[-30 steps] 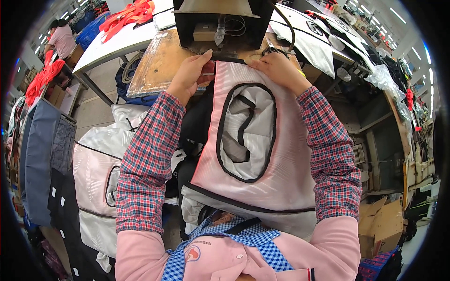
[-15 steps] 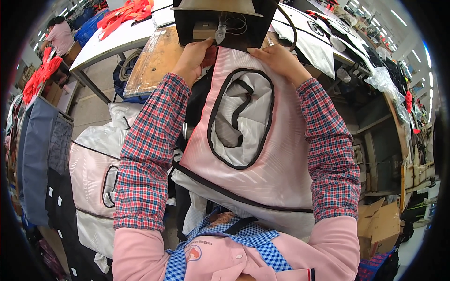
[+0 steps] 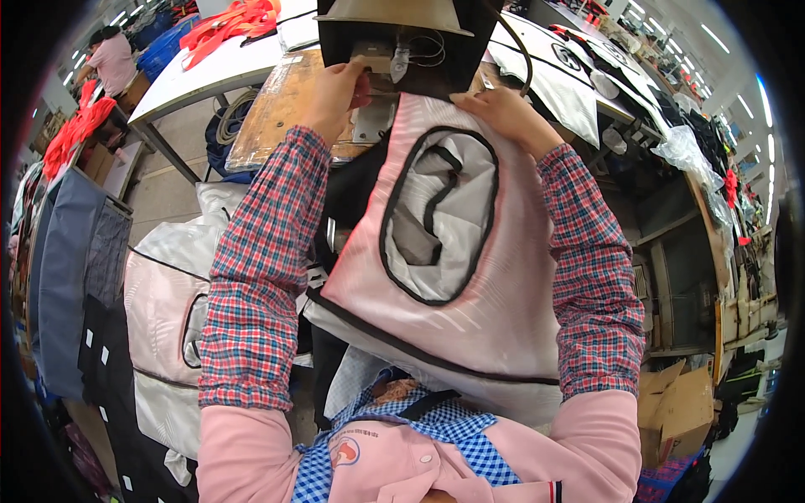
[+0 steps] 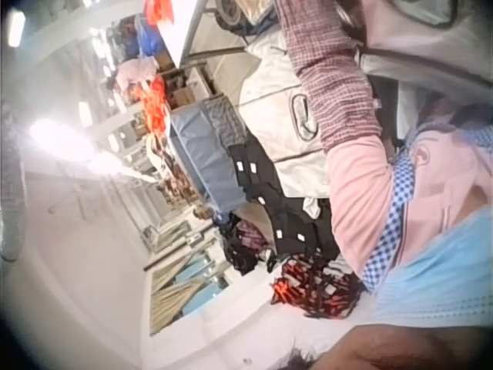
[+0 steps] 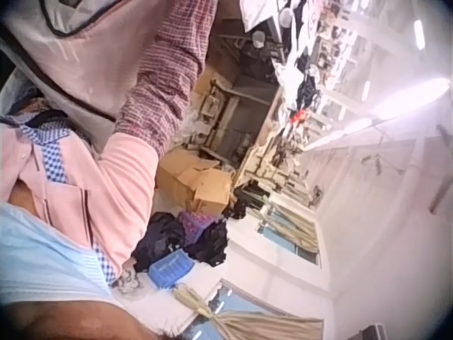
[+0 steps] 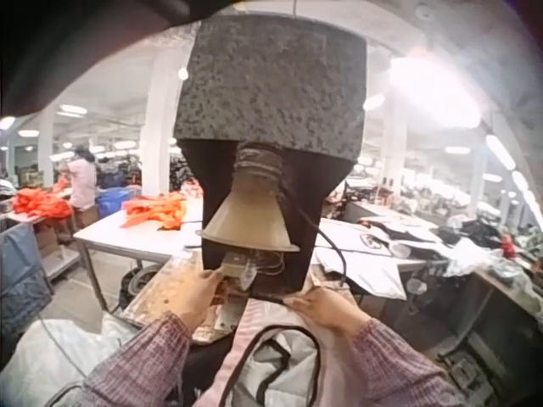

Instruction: The recorder is using an industrial machine to join and finish the edges of fabric pouches at a factory workstation.

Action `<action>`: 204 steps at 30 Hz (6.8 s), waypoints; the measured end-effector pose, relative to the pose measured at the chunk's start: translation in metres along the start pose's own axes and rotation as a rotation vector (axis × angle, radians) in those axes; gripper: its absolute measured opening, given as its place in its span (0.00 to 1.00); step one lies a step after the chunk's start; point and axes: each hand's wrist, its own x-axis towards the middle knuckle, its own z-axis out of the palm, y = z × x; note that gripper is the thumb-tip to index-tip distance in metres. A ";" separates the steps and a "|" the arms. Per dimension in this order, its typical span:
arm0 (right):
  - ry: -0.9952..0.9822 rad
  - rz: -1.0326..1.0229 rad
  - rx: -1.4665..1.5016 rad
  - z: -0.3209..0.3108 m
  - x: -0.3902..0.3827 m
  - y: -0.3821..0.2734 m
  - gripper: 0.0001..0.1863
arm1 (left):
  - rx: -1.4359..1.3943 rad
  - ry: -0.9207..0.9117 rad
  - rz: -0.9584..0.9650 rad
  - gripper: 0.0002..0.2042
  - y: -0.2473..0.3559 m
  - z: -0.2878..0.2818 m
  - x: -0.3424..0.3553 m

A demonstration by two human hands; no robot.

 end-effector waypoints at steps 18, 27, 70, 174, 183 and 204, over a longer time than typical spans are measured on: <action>-0.432 -0.226 0.003 0.100 -0.119 -0.037 0.28 | 0.741 -1.318 0.636 0.21 -0.024 0.006 -0.280; -0.207 -0.092 0.452 -0.025 -0.267 -0.061 0.23 | 0.407 -1.033 0.101 0.13 -0.018 0.028 -0.217; -0.169 -0.284 -0.056 -0.021 -0.042 -0.033 0.27 | -0.080 -0.280 -0.442 0.06 0.007 0.004 -0.036; 0.138 0.099 -0.209 0.167 -0.307 0.089 0.14 | 1.947 0.038 -0.500 0.14 -0.082 -0.328 -0.496; 0.108 0.062 -0.095 0.167 -0.302 0.056 0.12 | 1.639 -0.092 -0.096 0.06 -0.086 -0.377 -0.498; -0.593 -0.799 0.152 0.172 -0.163 -0.197 0.23 | 1.034 1.047 1.070 0.03 0.179 -0.203 -0.452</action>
